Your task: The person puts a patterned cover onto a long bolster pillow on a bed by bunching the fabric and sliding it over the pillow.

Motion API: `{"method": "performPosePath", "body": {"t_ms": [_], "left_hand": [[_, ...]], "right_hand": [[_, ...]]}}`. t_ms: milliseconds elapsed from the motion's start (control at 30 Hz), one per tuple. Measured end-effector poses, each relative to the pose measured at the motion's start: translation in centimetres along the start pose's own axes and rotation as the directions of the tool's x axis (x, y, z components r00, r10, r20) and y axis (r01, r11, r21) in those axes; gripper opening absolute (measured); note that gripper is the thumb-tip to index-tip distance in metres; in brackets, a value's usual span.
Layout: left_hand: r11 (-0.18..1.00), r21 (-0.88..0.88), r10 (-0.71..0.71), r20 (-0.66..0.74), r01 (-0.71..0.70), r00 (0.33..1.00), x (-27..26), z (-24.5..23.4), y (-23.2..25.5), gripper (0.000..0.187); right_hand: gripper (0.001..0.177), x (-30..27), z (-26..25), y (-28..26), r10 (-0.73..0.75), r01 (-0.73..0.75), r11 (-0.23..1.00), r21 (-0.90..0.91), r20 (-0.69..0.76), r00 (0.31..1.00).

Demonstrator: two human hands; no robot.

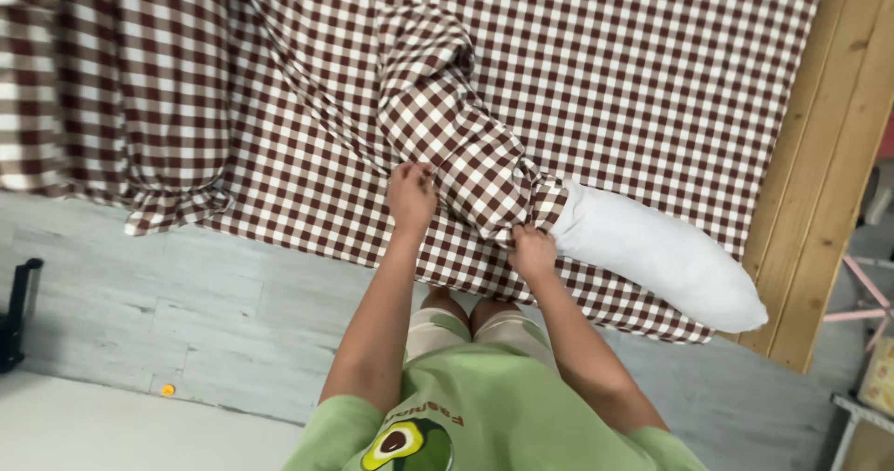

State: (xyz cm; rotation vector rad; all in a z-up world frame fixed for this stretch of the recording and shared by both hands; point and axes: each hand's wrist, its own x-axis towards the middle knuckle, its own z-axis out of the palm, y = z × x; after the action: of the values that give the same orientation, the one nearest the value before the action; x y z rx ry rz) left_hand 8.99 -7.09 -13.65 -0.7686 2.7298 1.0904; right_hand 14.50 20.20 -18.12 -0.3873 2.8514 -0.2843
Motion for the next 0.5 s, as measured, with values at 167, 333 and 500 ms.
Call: {"method": "performPosePath", "body": {"t_ms": [167,333,500], "left_hand": [[0.963,-0.038,0.261,-0.128,-0.267,0.957,0.8,5.2,-0.5,0.054],[0.994,-0.031,0.104,-0.028,-0.105,0.994,1.3,7.0,-1.1,0.022],[0.977,-0.16,0.176,0.214,-0.144,0.961,-1.8,5.8,0.7,0.018]], "right_hand": [[0.042,0.2,-5.1,-2.8,0.111,-0.133,0.988,0.079,0.24,0.964],[0.027,4.4,-7.4,-4.0,0.154,-0.128,0.976,0.176,-0.145,0.977],[0.045,10.8,-5.2,-4.5,-0.032,0.127,0.946,0.298,-0.302,0.953]]}}
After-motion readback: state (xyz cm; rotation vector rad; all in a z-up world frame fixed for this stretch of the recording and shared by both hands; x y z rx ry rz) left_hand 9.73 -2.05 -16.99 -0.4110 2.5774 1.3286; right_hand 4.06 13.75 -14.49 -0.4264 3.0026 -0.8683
